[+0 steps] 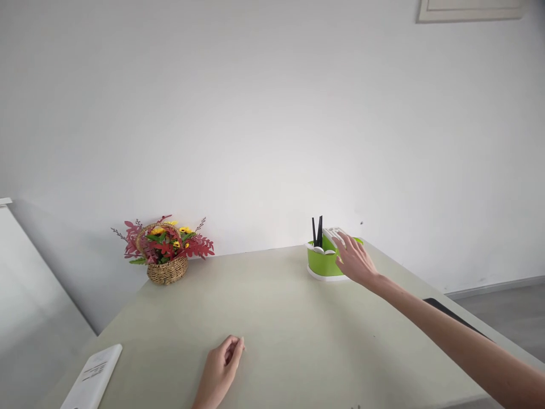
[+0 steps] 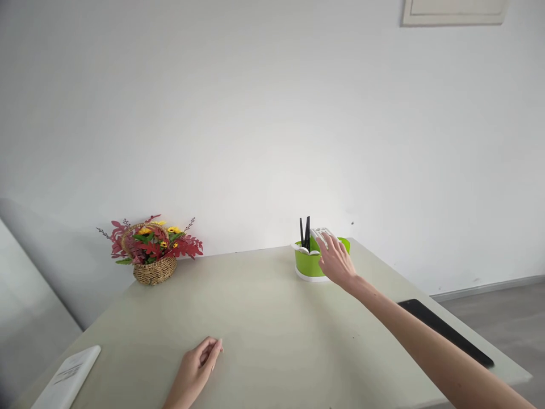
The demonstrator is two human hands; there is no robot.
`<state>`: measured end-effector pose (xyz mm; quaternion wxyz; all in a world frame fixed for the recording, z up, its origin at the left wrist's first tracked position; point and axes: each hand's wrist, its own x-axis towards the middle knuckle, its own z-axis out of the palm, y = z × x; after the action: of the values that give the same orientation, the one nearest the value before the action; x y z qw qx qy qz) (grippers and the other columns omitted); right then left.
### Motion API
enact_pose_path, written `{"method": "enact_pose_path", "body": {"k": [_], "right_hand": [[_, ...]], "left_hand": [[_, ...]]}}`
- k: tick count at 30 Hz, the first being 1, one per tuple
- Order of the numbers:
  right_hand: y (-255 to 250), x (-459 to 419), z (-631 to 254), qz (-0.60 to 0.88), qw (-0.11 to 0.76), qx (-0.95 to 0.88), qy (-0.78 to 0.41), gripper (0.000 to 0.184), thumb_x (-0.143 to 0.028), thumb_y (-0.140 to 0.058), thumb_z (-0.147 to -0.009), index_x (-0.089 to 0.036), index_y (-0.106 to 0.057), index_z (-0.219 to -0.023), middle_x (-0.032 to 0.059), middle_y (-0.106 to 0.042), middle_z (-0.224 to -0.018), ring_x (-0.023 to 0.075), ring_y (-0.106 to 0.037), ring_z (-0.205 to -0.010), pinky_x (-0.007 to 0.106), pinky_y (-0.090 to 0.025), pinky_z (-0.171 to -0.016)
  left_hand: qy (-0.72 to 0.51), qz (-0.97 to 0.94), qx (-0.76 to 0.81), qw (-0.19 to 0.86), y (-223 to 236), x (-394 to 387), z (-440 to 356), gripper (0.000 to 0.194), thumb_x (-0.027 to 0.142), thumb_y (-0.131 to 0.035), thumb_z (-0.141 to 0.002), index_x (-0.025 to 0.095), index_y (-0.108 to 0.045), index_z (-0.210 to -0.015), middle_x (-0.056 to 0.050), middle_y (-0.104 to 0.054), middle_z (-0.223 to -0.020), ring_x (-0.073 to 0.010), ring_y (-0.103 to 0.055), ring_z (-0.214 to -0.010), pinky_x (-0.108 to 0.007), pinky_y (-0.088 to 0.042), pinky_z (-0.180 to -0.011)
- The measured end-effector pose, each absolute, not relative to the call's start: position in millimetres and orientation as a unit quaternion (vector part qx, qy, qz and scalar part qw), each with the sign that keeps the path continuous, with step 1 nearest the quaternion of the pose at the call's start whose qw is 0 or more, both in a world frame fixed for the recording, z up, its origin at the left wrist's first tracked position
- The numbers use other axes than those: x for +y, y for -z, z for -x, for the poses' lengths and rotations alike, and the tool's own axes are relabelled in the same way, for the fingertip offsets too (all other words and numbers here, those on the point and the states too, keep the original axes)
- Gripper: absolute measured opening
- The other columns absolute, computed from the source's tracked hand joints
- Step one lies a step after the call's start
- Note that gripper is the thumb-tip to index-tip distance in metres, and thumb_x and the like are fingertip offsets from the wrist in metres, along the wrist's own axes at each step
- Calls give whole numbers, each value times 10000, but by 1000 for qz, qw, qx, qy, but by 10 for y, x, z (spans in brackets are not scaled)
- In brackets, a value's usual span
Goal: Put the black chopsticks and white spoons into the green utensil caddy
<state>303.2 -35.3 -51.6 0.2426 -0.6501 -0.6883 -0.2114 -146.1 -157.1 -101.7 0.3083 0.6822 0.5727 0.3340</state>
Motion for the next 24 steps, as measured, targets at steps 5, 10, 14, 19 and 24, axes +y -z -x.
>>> {"method": "enact_pose_path", "body": {"k": [5, 10, 14, 19, 24], "right_hand": [[693, -225, -3013, 665, 218, -681, 215, 758, -225, -416, -920, -133, -151, -1624, 183, -370, -1623, 365, -255, -1524, 556, -285, -1205], [755, -200, -3111, 673, 204, -678, 214, 916, -141, -426, -860, -158, 41, -1648, 137, -313, -1672, 343, -256, -1536, 549, -268, -1221], [717, -256, -3100, 679, 218, -665, 222, 988, -118, -442, -850, -163, 158, -1634, 123, -252, -1697, 342, -227, -1550, 551, -274, -1228], [1043, -667, -2791, 677, 256, -647, 240, 892, -190, -391, -965, -169, 214, -1620, 131, 50, -1733, 346, -17, -1584, 558, -214, -1253], [1770, -1071, -2545, 673, 277, -671, 141, 724, -393, -302, -1046, -195, 30, -1659, 111, 69, -1733, 314, 24, -1582, 530, -222, -1252]], "left_hand": [[-324, -686, 575, 305, 1062, -1545, 1487, 538, 712, -413, -924, 217, -554, -767, 66, -294, -599, -129, -293, -538, -251, -235, -522], [-314, -686, 574, 318, 993, -1595, 1484, 535, 714, -404, -917, 224, -548, -756, 61, -307, -596, -134, -299, -534, -253, -245, -517], [-325, -681, 573, 321, 966, -1616, 1490, 519, 699, -417, -916, 225, -550, -754, 63, -300, -591, -134, -299, -538, -249, -249, -516], [-333, -680, 568, 324, 1013, -1590, 1511, 505, 676, -414, -939, 222, -521, -745, 57, -314, -609, -131, -308, -552, -250, -258, -526], [-333, -690, 563, 309, 1079, -1558, 1533, 521, 700, -402, -939, 226, -515, -754, 55, -325, -609, -140, -354, -549, -254, -287, -536]]}}
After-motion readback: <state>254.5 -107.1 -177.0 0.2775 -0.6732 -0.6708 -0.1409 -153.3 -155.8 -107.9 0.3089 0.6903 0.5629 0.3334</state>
